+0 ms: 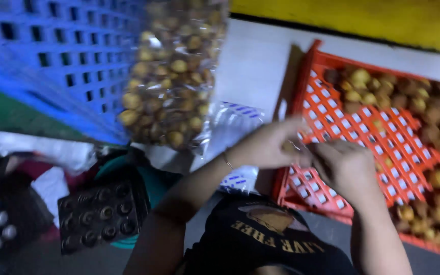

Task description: The person is sitting at a low station, picking up small, round baked goods from a large red plastic crate and placing them into clear plastic bags for packaging.

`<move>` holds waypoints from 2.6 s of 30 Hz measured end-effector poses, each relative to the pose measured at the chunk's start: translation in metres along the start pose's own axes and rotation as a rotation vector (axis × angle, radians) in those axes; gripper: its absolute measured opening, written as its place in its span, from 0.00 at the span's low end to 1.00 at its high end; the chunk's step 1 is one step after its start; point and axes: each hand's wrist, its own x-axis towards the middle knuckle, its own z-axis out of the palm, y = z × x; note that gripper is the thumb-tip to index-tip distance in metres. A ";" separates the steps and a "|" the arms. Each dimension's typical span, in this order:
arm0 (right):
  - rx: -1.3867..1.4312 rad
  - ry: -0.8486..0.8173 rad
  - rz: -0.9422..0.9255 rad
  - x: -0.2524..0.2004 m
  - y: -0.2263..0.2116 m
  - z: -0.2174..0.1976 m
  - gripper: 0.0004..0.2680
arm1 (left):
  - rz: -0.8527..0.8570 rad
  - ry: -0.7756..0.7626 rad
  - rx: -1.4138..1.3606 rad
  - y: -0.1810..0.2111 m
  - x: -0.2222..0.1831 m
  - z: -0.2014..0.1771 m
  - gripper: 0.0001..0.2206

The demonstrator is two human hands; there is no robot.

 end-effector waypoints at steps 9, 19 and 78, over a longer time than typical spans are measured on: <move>0.410 0.009 0.133 -0.025 0.013 -0.024 0.06 | -0.565 -0.267 -0.136 -0.050 -0.002 -0.168 0.14; 0.513 -0.264 0.311 -0.075 0.043 -0.002 0.09 | -0.196 0.512 0.906 -0.077 -0.032 -0.170 0.07; 0.457 0.325 1.062 -0.238 0.230 0.027 0.16 | -0.456 -0.097 0.433 -0.047 -0.071 0.151 0.18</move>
